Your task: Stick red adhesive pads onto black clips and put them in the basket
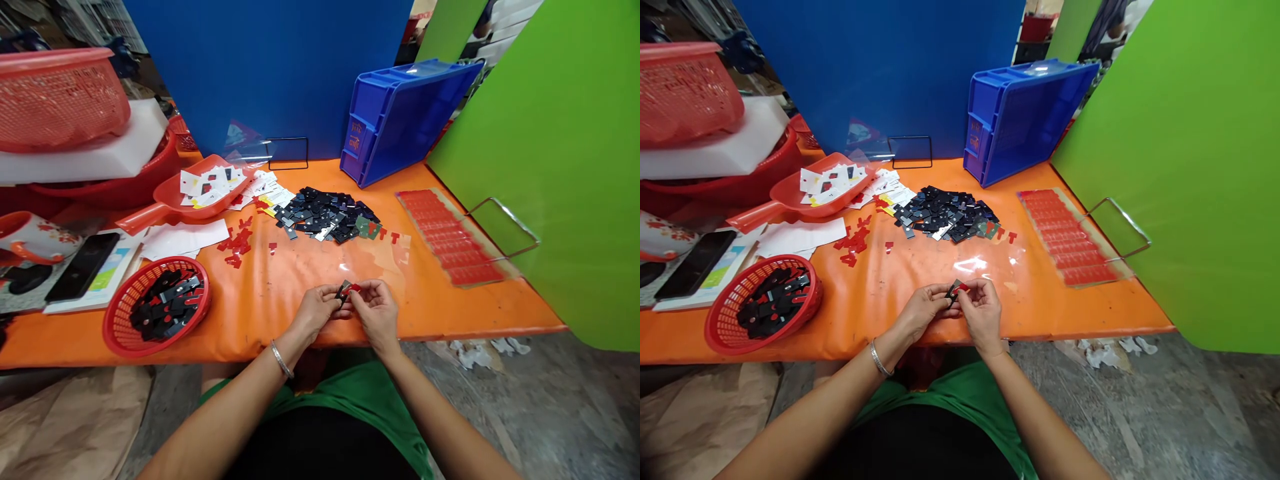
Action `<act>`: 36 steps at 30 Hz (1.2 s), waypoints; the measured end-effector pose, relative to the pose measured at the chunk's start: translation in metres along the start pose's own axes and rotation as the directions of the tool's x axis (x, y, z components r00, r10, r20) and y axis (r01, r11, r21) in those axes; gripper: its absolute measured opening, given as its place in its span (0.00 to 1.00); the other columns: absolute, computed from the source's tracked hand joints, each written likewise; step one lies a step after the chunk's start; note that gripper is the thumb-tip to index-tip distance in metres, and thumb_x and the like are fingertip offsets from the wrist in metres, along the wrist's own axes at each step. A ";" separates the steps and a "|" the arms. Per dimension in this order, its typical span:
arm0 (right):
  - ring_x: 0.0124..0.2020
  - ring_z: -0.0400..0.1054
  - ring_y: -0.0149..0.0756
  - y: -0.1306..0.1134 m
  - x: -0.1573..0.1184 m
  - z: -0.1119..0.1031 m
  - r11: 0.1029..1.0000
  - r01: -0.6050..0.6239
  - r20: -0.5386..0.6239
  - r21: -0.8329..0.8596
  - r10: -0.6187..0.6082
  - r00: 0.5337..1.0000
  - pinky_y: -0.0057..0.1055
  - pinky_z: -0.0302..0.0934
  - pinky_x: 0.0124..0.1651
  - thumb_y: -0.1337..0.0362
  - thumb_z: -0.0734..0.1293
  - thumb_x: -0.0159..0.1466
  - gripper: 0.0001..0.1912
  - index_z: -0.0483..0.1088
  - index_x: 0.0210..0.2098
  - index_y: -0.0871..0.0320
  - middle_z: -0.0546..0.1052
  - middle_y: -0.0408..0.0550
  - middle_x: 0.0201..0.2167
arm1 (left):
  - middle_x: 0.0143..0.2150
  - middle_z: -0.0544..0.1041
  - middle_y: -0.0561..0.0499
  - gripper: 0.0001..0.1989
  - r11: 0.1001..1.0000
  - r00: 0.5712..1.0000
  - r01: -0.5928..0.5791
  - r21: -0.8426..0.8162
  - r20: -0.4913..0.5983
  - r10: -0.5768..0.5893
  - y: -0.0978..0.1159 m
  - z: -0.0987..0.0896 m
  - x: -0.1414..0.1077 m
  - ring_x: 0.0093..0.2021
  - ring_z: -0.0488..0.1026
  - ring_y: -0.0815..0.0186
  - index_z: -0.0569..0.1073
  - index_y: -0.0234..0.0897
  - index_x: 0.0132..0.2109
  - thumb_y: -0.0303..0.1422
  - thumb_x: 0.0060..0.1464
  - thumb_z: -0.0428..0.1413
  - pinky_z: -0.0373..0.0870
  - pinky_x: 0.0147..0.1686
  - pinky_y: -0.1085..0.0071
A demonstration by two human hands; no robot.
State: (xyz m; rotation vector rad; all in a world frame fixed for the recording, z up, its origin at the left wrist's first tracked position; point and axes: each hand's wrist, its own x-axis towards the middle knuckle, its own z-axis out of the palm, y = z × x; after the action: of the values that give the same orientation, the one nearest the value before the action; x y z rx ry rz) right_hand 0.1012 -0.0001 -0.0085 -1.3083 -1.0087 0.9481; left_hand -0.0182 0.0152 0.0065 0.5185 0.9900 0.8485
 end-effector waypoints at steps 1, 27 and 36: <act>0.25 0.67 0.31 0.000 0.000 0.000 1.000 -0.027 0.029 0.007 0.026 0.999 0.29 0.67 0.27 0.59 0.70 0.53 0.11 0.64 0.31 0.55 0.71 0.42 0.27 | 0.32 0.78 0.43 0.11 1.000 1.000 -0.001 0.000 0.004 0.001 0.000 0.000 0.000 0.28 0.77 0.66 0.73 0.26 0.38 0.15 0.46 0.53 0.75 0.34 0.70; 0.24 0.66 0.29 0.007 0.000 0.001 0.999 -0.039 0.102 -0.021 0.041 0.994 0.26 0.66 0.26 0.61 0.69 0.55 0.10 0.64 0.32 0.55 0.70 0.42 0.27 | 0.35 0.79 0.43 0.12 1.000 0.999 -0.011 -0.025 0.051 0.012 0.001 -0.002 0.000 0.33 0.77 0.63 0.71 0.26 0.38 0.18 0.43 0.53 0.75 0.37 0.68; 0.24 0.66 0.30 0.009 -0.001 0.002 0.998 -0.026 0.104 -0.052 0.031 0.994 0.27 0.66 0.25 0.60 0.68 0.56 0.10 0.64 0.32 0.56 0.70 0.42 0.27 | 0.35 0.79 0.43 0.12 0.999 0.999 -0.012 -0.034 0.049 0.014 0.001 -0.003 0.000 0.33 0.77 0.62 0.72 0.26 0.38 0.18 0.42 0.54 0.75 0.38 0.67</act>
State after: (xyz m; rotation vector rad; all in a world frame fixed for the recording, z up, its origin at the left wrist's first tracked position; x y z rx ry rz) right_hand 0.0989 0.0003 -0.0177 -1.3289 -1.1031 1.0271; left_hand -0.0208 0.0152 0.0058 0.5151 0.9270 0.8593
